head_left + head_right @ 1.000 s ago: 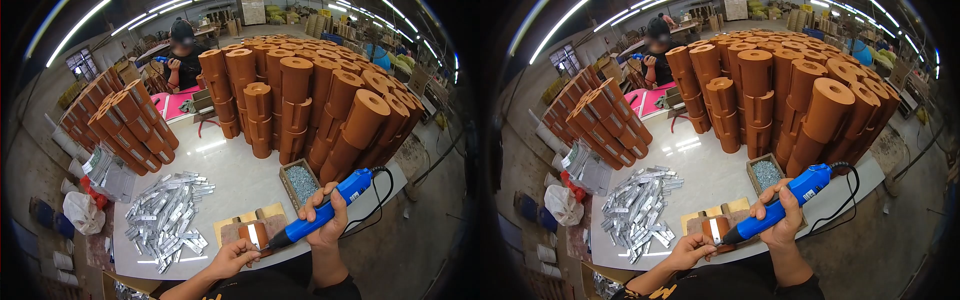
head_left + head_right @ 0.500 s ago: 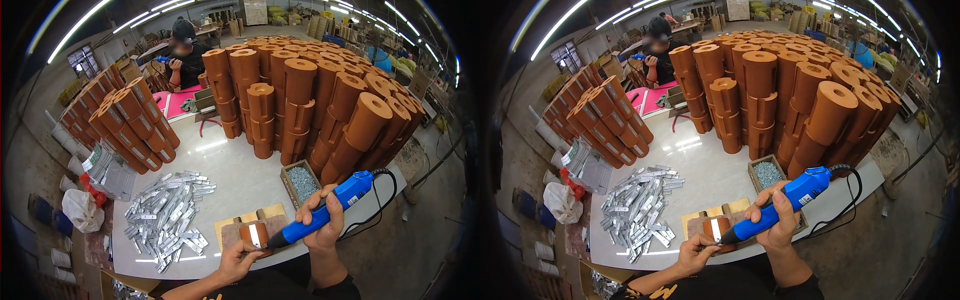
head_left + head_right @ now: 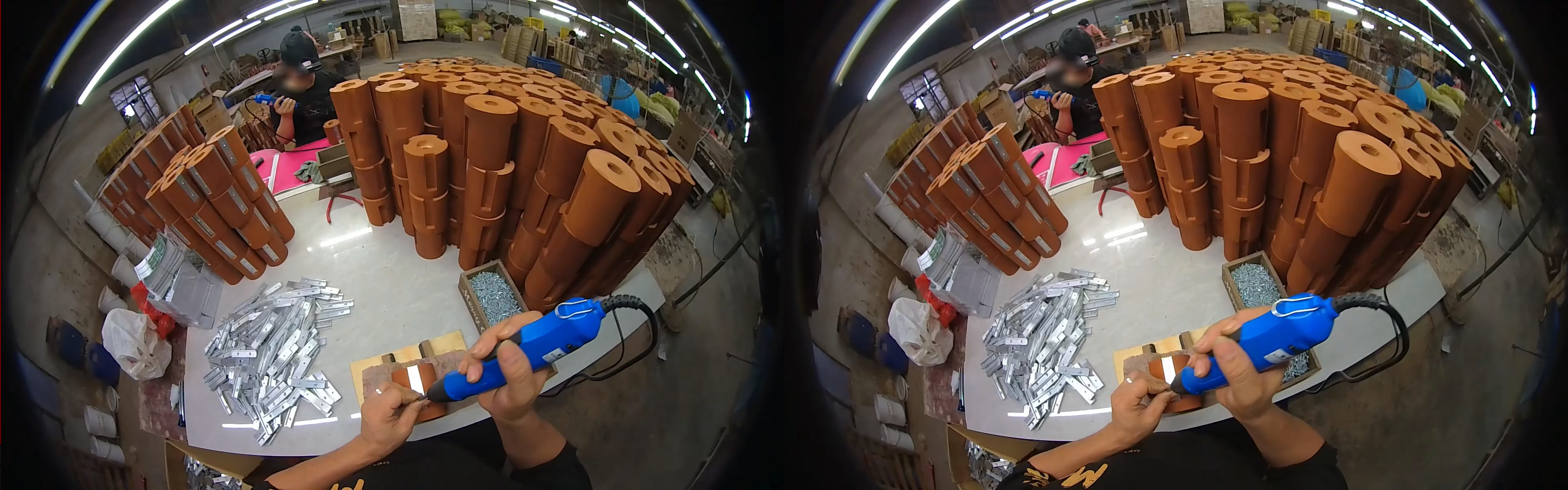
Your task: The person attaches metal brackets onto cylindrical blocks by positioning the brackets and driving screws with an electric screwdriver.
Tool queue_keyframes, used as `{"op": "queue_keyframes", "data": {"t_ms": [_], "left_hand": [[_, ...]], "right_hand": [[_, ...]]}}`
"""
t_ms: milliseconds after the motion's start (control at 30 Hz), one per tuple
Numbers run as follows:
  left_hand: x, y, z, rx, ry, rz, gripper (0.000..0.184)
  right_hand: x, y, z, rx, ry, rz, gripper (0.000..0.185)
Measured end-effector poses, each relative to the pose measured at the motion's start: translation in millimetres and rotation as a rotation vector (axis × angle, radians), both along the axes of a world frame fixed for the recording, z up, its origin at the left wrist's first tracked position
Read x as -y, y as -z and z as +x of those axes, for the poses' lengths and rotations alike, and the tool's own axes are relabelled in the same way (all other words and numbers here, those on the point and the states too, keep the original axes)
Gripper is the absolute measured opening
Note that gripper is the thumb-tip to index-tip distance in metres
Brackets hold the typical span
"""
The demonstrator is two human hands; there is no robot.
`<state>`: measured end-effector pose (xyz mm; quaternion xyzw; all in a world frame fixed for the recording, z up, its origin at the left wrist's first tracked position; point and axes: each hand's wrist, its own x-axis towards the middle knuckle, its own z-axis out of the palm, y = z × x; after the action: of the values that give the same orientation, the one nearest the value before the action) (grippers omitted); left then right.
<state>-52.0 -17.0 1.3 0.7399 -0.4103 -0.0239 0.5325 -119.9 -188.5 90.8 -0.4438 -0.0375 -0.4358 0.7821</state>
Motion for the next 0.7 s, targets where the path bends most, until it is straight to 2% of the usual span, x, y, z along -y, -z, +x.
{"op": "queue_keyframes", "data": {"t_ms": [33,67,167,200,700], "left_hand": [[0.4,0.1,0.1,0.028,-0.004,0.005,0.014],[1.1,0.5,1.0,0.057,-0.004,0.010,0.015],[3.7,4.7,3.7,0.095,0.004,0.023,0.016],[4.2,6.5,4.2,0.099,0.003,0.025,0.016],[8.4,16.1,12.2,0.194,0.031,0.118,0.019]], "right_hand": [[-1.8,0.2,-0.7,-0.008,-0.018,-0.031,0.022],[-7.0,-2.2,-2.1,0.064,-0.103,0.143,0.025],[-7.7,0.3,-2.7,-0.008,-0.114,-0.011,0.024],[-4.4,7.2,-2.5,-0.051,-0.096,-0.166,0.025],[-14.6,5.4,1.9,-0.121,-0.085,-0.330,0.030]]}}
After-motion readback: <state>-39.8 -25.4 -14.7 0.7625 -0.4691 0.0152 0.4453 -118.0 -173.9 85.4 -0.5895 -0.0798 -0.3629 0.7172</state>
